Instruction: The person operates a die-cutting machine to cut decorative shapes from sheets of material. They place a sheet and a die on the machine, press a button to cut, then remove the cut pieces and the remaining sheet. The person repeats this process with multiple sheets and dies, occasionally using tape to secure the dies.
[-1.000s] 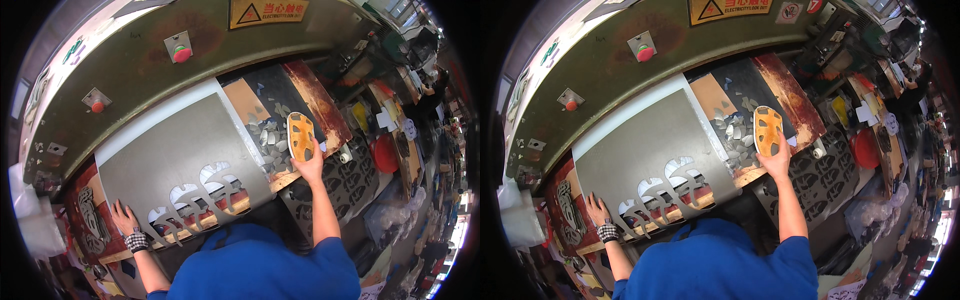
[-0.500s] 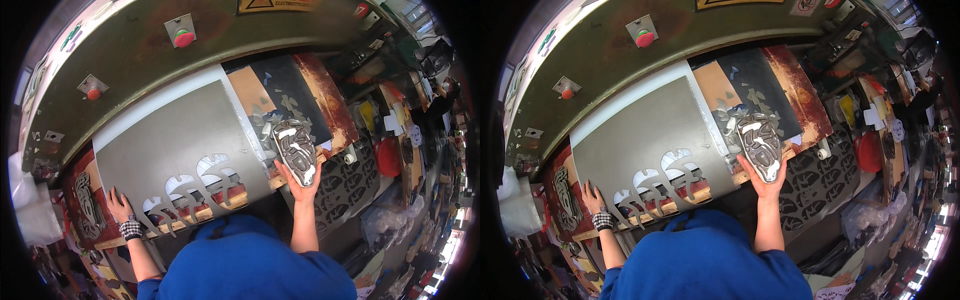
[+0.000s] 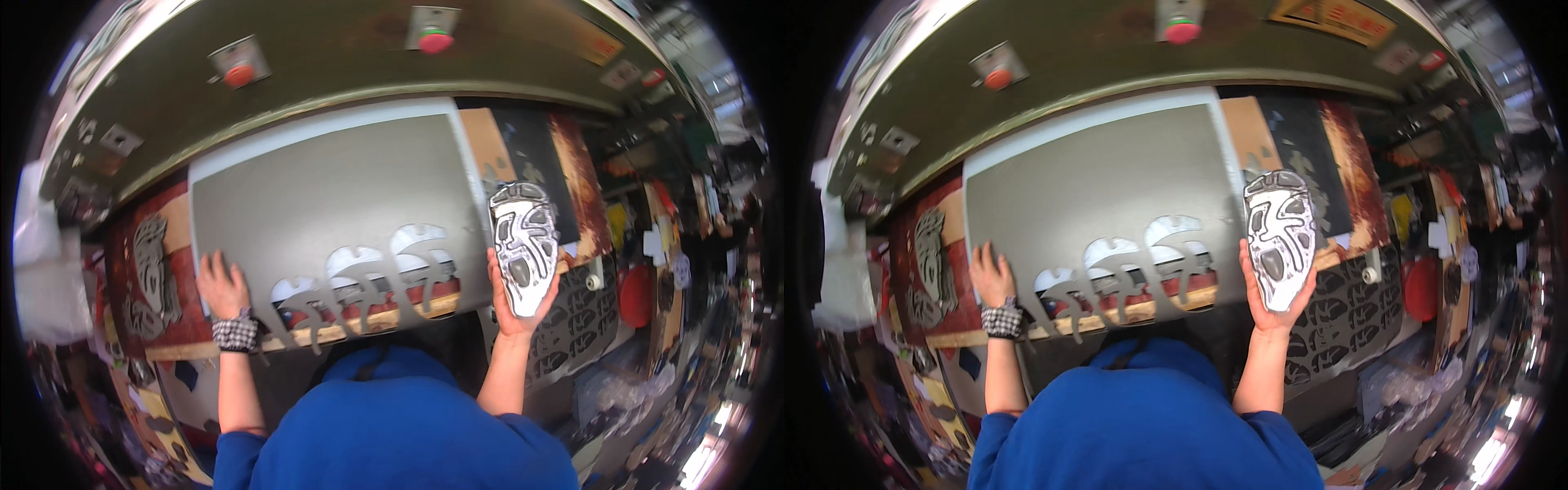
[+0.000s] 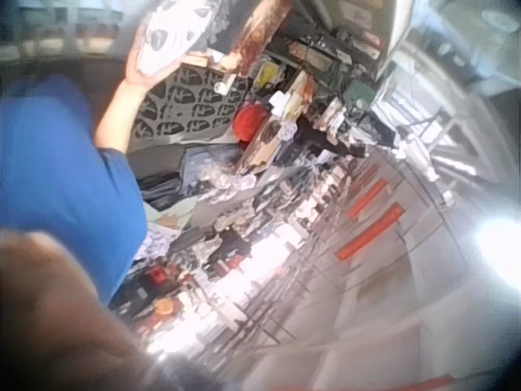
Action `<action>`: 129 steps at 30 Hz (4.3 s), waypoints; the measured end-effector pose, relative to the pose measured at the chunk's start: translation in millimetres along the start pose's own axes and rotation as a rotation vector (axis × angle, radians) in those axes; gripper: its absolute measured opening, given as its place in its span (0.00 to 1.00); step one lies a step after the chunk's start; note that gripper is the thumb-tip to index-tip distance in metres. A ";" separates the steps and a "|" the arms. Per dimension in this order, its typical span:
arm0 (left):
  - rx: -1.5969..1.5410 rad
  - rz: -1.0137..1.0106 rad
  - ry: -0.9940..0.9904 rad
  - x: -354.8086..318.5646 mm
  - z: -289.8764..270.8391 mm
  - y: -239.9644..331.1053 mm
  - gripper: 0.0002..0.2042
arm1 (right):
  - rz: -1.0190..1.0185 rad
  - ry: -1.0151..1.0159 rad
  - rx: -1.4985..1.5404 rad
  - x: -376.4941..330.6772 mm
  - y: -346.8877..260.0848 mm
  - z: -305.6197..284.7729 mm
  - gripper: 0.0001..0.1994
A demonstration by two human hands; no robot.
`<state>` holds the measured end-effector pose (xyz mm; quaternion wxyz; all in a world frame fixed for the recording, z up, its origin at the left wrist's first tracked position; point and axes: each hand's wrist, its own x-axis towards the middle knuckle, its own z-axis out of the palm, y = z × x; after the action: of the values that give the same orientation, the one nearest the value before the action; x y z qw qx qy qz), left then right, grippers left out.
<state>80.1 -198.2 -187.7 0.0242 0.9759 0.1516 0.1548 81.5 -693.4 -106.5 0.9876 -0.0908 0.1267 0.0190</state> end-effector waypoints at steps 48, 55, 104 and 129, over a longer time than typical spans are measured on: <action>-0.298 -0.197 0.302 -67.8 -18.9 -68.2 0.09 | -1.332 0.203 -1.798 73.7 94.8 50.2 0.48; -0.408 -0.201 0.298 -72.3 -16.5 -72.0 0.08 | -1.046 0.474 -2.102 42.5 47.3 -41.4 0.40; -0.530 -0.147 0.092 -132.7 -58.0 -40.1 0.16 | -0.048 -0.354 -0.962 -88.9 235.2 -17.8 0.42; -0.734 0.486 -0.088 -95.9 -90.3 -33.5 0.07 | -0.565 -0.468 -2.032 -25.3 288.4 -15.5 0.48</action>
<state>-44.4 -195.3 -133.3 0.3385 0.9156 -0.1487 0.1579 35.7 -413.2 -165.2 0.4184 -0.8878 -0.1657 -0.0966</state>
